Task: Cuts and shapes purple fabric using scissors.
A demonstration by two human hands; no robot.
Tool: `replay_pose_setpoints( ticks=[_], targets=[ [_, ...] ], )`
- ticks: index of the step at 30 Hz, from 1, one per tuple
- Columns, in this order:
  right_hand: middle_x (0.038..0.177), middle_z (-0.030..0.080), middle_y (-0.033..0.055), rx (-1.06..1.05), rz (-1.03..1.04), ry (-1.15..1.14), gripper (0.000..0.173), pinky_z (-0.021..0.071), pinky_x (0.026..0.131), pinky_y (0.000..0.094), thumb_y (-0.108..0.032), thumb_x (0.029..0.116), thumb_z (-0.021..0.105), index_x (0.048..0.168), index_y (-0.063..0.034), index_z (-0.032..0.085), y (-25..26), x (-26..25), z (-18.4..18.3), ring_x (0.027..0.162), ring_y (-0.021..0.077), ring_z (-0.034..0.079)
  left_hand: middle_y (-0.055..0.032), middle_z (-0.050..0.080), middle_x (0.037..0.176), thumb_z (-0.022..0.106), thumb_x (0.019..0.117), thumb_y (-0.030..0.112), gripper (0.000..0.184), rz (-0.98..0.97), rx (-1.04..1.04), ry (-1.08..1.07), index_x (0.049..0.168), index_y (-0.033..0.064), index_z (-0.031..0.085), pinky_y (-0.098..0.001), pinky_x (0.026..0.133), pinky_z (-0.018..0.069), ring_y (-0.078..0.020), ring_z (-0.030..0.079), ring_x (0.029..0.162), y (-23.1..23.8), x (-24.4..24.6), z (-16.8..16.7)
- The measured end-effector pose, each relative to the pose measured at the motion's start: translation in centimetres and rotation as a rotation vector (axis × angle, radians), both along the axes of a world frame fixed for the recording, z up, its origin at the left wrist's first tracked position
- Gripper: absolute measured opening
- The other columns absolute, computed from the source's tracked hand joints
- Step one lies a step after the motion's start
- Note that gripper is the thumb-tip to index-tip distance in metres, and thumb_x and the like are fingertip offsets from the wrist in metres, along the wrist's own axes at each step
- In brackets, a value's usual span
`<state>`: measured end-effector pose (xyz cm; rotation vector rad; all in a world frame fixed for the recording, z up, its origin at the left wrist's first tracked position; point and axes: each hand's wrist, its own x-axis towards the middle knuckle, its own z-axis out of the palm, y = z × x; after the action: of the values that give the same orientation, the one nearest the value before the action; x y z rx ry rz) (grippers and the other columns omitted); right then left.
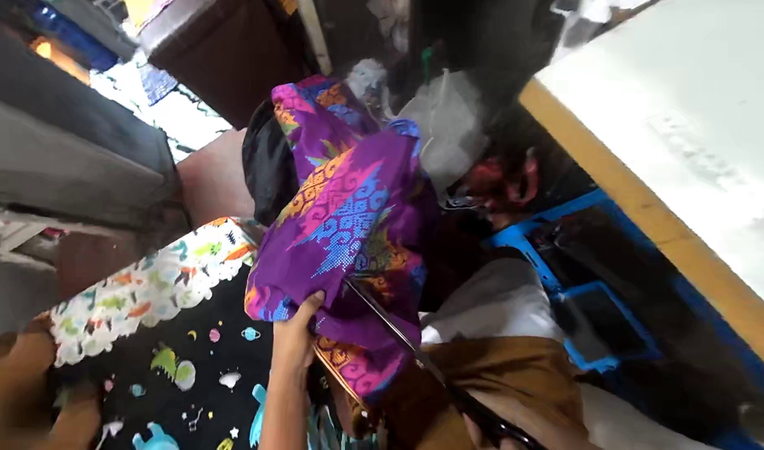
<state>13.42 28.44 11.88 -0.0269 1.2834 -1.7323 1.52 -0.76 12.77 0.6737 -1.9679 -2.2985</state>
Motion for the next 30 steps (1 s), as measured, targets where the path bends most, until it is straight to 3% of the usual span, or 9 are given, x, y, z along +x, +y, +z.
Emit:
replay_pose_setpoints(
  ticks=[3,8,13,20,30],
  targets=[
    [0.076,0.058,-0.0058,0.027,0.157,-0.014,0.072,0.0518,0.054,0.0225,-0.078,0.0818,0.061,0.108,-0.0104,0.059,0.7,-2.9,-0.8,0.061,0.0037,0.058,-0.0012,0.074,0.093,0.071,0.0846,0.002,0.035,-0.04,-0.012,-0.055,0.116,0.0017,0.056,-0.0313,0.08,0.0635,-0.0108,0.073,0.086,-2.2,-0.3,0.2],
    [0.076,0.059,-0.0076,0.1,0.357,0.013,0.076,0.0523,0.054,0.0205,-0.084,0.0751,0.063,0.108,-0.0152,0.058,1.3,-8.6,-1.8,0.06,0.0028,0.059,-0.0026,0.074,0.093,0.074,0.0834,0.0,0.036,-0.003,-0.071,-0.138,0.116,0.0002,0.058,-0.0306,0.08,0.0632,-0.0109,0.073,0.085,-3.5,-0.9,-0.2],
    [0.069,0.055,-0.0097,0.244,0.471,0.113,0.078,0.0453,0.05,0.0177,-0.087,0.0729,0.061,0.104,-0.0152,0.062,2.1,-12.3,0.1,0.055,-0.0014,0.051,-0.0032,0.074,0.093,0.072,0.0848,0.0,0.034,0.028,-0.053,-0.141,0.116,0.0001,0.059,-0.0313,0.081,0.0628,-0.0114,0.073,0.086,-5.0,-1.4,-0.7],
    [0.07,0.055,-0.011,0.281,0.436,0.101,0.075,0.0435,0.05,0.0157,-0.085,0.073,0.063,0.102,-0.0162,0.062,1.3,-13.8,0.2,0.055,-0.0028,0.05,-0.0011,0.075,0.091,0.074,0.0826,0.0,0.034,0.009,0.012,-0.155,0.113,0.0021,0.059,-0.0301,0.08,0.0633,-0.0104,0.073,0.084,-5.4,-1.2,-1.2],
    [0.073,0.057,-0.0091,0.165,0.319,0.09,0.065,0.0446,0.048,0.0156,-0.077,0.0793,0.065,0.101,-0.0167,0.059,-0.9,-12.8,0.0,0.055,-0.0015,0.052,0.0012,0.075,0.093,0.078,0.0778,0.0,0.04,0.023,-0.027,-0.066,0.113,0.0022,0.06,-0.029,0.082,0.063,-0.0086,0.073,0.088,-4.5,-0.5,-1.2]
  ],
)
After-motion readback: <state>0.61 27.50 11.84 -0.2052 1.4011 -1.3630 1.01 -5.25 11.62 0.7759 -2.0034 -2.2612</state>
